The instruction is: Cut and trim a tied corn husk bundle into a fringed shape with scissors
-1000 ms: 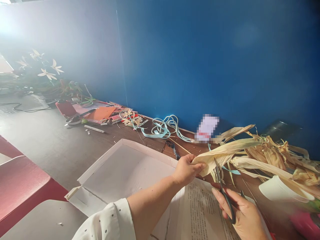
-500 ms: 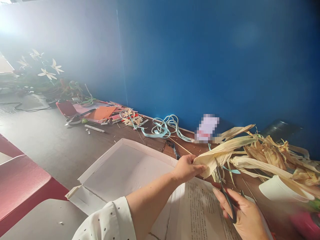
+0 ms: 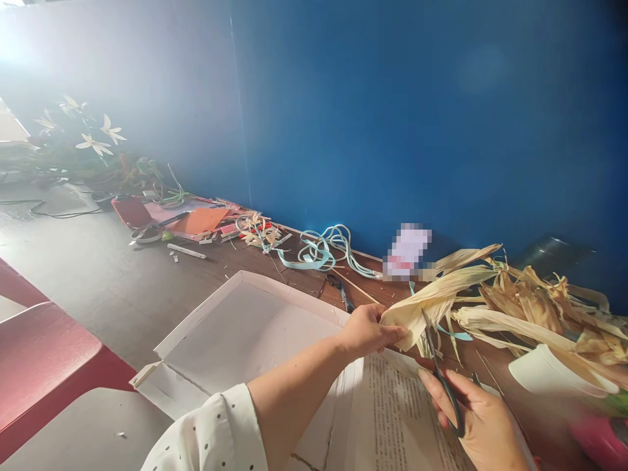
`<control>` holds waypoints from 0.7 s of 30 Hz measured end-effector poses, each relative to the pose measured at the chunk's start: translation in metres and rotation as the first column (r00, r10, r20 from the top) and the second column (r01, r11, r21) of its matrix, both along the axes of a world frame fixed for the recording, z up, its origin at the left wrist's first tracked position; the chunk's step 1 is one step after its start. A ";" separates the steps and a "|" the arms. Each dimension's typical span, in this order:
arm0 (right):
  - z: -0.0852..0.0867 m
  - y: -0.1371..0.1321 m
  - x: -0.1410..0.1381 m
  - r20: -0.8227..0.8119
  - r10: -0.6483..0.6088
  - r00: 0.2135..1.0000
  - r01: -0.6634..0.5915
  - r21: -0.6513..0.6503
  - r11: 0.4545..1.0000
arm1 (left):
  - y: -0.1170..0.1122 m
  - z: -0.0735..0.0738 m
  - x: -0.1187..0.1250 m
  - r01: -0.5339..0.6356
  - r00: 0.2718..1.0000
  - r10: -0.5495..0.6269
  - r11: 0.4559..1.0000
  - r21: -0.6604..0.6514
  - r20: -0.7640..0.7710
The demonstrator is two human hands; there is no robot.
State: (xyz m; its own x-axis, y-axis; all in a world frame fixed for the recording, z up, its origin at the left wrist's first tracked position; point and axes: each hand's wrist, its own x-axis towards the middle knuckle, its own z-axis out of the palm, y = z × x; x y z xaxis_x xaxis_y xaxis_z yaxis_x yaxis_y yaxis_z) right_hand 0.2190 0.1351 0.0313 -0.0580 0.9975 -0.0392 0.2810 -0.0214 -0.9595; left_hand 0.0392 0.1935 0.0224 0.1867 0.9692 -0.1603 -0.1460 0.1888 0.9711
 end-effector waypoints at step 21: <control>-0.001 0.000 0.006 0.107 0.022 0.994 -0.026 0.034 0.999 | -0.002 0.001 0.002 0.032 0.999 -0.032 0.999 0.022 0.008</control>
State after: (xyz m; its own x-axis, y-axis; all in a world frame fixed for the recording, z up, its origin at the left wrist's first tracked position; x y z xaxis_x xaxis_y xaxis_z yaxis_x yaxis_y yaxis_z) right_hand 0.2248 0.1352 0.0303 -0.0795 0.9968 -0.0114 0.3818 0.0199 -0.9240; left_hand 0.0409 0.1912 0.0233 0.2191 0.9660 -0.1372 -0.1483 0.1719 0.9739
